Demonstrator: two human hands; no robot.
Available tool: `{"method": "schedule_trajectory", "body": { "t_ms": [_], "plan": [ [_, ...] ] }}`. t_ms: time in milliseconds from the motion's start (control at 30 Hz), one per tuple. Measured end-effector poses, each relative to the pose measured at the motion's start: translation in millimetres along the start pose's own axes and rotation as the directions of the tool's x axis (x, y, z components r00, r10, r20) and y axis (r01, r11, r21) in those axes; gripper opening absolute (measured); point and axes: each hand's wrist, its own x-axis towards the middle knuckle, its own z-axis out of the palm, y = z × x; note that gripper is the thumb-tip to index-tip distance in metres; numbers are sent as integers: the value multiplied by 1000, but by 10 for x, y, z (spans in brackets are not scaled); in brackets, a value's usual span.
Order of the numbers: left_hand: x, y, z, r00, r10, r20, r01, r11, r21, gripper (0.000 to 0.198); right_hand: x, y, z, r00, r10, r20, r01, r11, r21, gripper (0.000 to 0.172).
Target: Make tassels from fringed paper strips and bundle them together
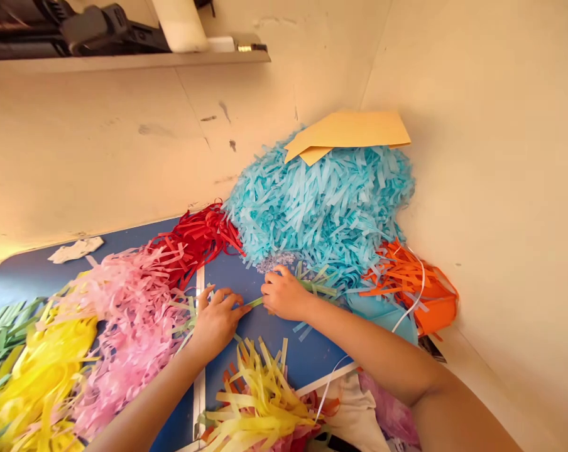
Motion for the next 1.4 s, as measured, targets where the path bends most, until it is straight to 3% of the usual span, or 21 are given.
{"method": "schedule_trajectory", "body": {
  "t_ms": [100, 167, 367, 500, 667, 767, 933, 1133, 1267, 1400],
  "plan": [
    [37, 8, 20, 999, 6, -52, -7, 1000, -19, 21, 64, 8, 77, 998, -61, -26, 59, 997, -52, 33],
    [62, 17, 38, 996, 1, -91, -3, 1000, -20, 13, 106, 27, 110, 996, -65, -53, 61, 995, -78, 32],
    [96, 36, 125, 980, -5, -201, 5, 1000, -4, 16, 161, -11, 85, 991, -19, -134, 6, 995, -103, 15],
    [35, 52, 206, 974, -2, -225, -3, 1000, -19, 18, 96, -76, 114, 988, -9, -154, -8, 994, -109, 21],
    [-147, -12, 255, 981, -25, -192, 7, 996, -91, 25, -153, 42, 175, 988, 63, -142, -69, 997, -33, 28],
    [-212, -98, 265, 983, -102, -156, 74, 982, -175, 22, -254, 151, 167, 981, 156, -117, -151, 987, 54, 22],
    [-190, -172, 299, 966, -249, -69, 219, 932, -289, 19, -243, 251, 122, 952, 306, -10, -299, 936, 188, 12],
    [-111, -58, 272, 929, -371, -3, 357, 897, -259, 23, -147, 211, 10, 913, 390, 122, -408, 887, 215, 14],
    [-19, -1, 188, 937, -350, 26, 348, 918, -188, 22, -31, 188, -50, 873, 453, 182, -482, 859, 175, 17],
    [28, 13, 98, 989, -139, 47, 145, 974, -172, 22, 51, 175, -97, 875, 449, 184, -474, 871, 128, 11]
  ]
}}
